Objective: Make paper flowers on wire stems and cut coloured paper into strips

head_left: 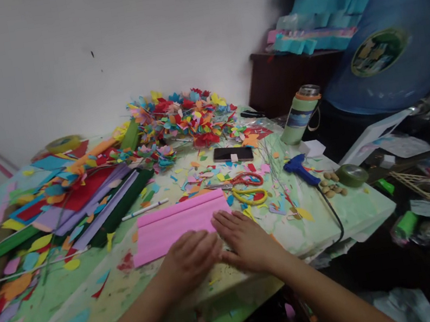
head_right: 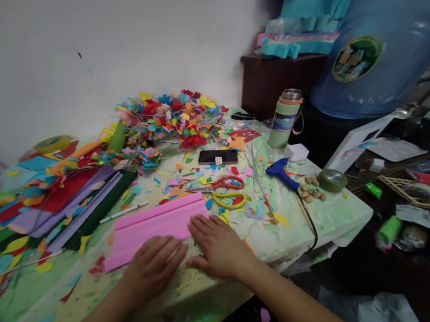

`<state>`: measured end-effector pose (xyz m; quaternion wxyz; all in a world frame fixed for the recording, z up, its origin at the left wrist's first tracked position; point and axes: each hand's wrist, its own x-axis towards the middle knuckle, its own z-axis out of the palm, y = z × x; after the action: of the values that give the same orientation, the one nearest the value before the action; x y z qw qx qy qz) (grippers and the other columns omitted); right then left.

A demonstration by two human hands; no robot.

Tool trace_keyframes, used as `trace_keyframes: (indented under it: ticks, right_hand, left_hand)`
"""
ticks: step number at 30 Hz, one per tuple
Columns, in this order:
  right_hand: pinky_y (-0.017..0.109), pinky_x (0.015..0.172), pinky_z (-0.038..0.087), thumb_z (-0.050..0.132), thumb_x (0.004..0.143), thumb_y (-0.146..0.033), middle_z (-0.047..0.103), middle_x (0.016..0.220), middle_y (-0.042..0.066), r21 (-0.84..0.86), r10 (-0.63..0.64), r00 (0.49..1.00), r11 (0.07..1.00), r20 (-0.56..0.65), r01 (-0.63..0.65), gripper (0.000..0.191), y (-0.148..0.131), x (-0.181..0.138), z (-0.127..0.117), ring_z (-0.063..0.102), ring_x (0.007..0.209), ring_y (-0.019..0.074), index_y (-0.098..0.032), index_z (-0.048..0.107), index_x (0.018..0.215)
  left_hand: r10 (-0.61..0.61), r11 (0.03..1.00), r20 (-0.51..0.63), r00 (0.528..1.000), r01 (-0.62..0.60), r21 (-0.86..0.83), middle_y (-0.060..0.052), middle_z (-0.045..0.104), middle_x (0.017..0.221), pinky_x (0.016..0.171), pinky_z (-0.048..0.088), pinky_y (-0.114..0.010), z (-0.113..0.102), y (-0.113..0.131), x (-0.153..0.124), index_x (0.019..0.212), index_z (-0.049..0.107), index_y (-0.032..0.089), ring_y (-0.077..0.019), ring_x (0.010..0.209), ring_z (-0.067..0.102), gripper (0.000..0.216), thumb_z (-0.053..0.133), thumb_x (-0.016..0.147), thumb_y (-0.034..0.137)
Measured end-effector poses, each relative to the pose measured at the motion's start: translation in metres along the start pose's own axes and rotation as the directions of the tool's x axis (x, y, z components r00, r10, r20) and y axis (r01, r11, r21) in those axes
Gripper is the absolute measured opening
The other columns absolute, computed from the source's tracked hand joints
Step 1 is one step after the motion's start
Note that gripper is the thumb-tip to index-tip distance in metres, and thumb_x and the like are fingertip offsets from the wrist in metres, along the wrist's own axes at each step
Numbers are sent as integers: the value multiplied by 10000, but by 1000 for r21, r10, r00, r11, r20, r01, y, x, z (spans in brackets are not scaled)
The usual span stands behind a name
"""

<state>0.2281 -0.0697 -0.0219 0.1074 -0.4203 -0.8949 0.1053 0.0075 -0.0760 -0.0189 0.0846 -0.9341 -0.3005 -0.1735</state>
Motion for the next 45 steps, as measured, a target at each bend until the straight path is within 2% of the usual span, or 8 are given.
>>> trace_keyframes:
  ticks: [3,12,17,24,31,36,39,45]
  right_hand:
    - [438,1155,192,317,898,-642,286,1521,122,-1,-4,1000,1000,9,4,771,1,0,0,236,1414,230,-121,292,1466]
    - [468,1142,232,363,936,-523,285,1520,108,-116,103,995,988,2,-102,664,43,-46,-18,263,1405,227,-139,282,1471]
    - [480,1099,306,416,934,-459,445,1442,77,-117,31,999,993,10,-29,508,66,-81,-36,388,1337,237,-190,482,1360]
    - [455,1041,380,306,967,-366,535,1359,111,-39,307,892,940,-333,-338,460,90,-81,-50,478,1256,236,-180,516,1332]
    - [560,1112,168,292,923,-572,355,1482,169,-318,461,865,805,-197,-501,702,96,-76,-27,202,1416,313,-95,364,1433]
    - [536,1106,205,299,949,-508,411,1461,116,-156,298,954,942,-25,-298,576,80,-89,-40,253,1406,268,-175,428,1401]
    - [487,1083,288,309,960,-460,526,1368,120,-60,305,949,949,-76,-310,516,83,-89,-52,410,1322,249,-179,478,1359]
    - [480,1122,258,398,928,-492,338,1488,181,-127,290,956,947,-49,-294,657,83,-72,-43,291,1391,267,-80,339,1436]
  left_hand:
    - [31,998,11,999,-32,51,-155,635,1141,895,505,-414,14,-18,19,1083,623,150,-244,1047,597,276,402,919,164]
    - [-196,970,121,973,211,-122,-121,604,1141,952,483,-411,26,-27,35,1108,592,153,-237,1076,559,302,361,952,271]
    - [-185,971,131,974,201,-130,-119,611,1115,947,473,-418,26,-28,34,1098,590,141,-236,1054,550,331,321,965,282]
    - [-188,963,126,974,208,-169,-116,603,1103,937,465,-427,28,-30,34,1089,595,158,-236,1033,550,335,325,962,311]
    - [-179,966,124,976,198,-164,-108,598,1113,939,451,-400,28,-31,33,1089,584,153,-232,1044,534,318,336,963,307]
    - [-178,964,140,974,201,-172,-109,597,1107,940,451,-403,28,-31,33,1088,584,149,-237,1043,536,314,342,961,305]
    - [-177,967,141,974,199,-157,-117,599,1111,947,447,-408,27,-31,34,1087,587,139,-243,1050,534,323,339,961,302]
    - [-172,969,149,974,194,-152,-120,600,1109,947,448,-410,26,-30,35,1092,587,129,-242,1043,535,328,340,961,300]
